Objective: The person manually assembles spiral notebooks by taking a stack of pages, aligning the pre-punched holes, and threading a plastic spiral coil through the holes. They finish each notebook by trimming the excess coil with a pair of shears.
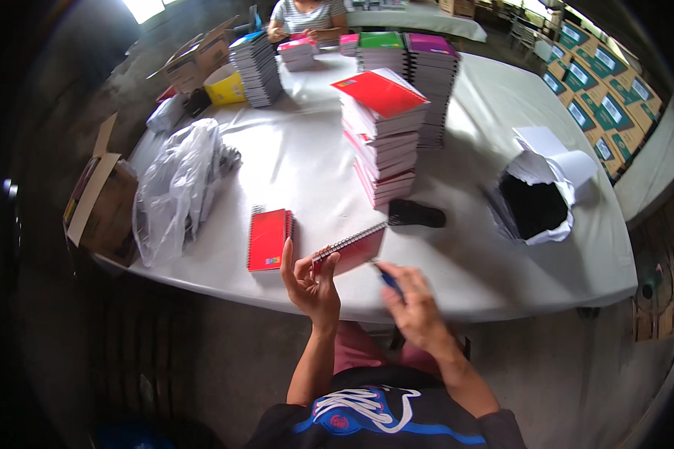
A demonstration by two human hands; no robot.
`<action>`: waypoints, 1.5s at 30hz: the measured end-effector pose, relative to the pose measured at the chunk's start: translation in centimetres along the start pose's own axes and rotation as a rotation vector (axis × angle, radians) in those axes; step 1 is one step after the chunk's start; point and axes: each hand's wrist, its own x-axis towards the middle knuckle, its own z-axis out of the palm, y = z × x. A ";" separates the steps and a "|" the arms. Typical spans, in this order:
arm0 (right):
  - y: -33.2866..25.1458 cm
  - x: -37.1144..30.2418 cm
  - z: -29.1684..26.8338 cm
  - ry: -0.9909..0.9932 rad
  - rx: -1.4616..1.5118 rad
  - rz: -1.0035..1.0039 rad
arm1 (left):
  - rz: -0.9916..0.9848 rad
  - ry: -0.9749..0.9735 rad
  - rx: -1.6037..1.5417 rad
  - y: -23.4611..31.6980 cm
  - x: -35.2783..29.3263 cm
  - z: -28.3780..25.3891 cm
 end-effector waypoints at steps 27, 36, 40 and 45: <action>-10.5 14.9 8.8 -0.471 0.153 -0.460 | 0.289 -0.035 0.466 0.8 8.7 -12.9; -1.5 17.9 18.2 -0.129 0.292 0.186 | -0.250 -0.290 0.541 -6.2 6.5 -15.9; -2.5 18.3 17.1 -0.317 -0.018 0.205 | -0.111 -0.380 0.599 -7.2 6.3 -16.7; -4.1 19.9 16.4 -0.321 -0.378 0.023 | -0.085 -0.363 0.552 -7.2 7.8 -17.8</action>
